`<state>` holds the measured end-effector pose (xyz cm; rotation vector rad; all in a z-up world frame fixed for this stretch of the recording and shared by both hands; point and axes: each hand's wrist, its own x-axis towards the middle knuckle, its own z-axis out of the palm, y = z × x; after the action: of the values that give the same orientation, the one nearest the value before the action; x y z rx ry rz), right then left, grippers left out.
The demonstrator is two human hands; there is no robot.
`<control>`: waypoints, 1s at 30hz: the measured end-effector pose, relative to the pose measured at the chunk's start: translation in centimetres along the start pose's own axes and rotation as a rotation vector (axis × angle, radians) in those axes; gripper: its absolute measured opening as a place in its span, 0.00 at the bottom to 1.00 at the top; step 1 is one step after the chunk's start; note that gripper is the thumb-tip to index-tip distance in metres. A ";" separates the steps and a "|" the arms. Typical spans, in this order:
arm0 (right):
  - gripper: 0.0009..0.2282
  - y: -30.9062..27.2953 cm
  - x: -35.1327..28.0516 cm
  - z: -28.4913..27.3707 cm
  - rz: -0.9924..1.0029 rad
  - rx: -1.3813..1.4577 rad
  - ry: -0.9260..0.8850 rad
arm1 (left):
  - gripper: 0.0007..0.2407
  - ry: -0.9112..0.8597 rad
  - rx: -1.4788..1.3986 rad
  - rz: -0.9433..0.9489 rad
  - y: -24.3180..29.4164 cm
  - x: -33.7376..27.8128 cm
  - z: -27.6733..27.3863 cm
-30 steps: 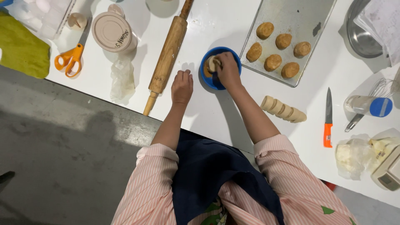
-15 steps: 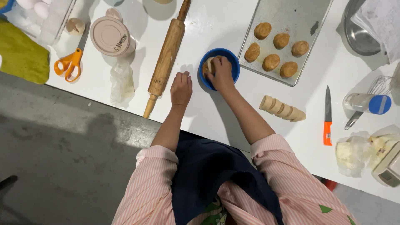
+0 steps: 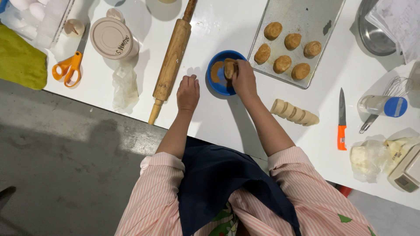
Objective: Coating small pieces of dough in a bowl of cinnamon sugar and arranging them on a metal baking sheet.
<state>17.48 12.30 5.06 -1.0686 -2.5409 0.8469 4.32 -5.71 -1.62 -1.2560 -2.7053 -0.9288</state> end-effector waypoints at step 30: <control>0.30 -0.1 0.7 3.5 -0.036 -0.035 -0.132 | 0.06 0.028 -0.019 0.010 -0.1 -0.2 0.4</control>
<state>15.42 11.24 2.37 -1.0048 -2.6843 0.8945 4.45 -5.71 -2.06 -1.2496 -2.6729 -0.9651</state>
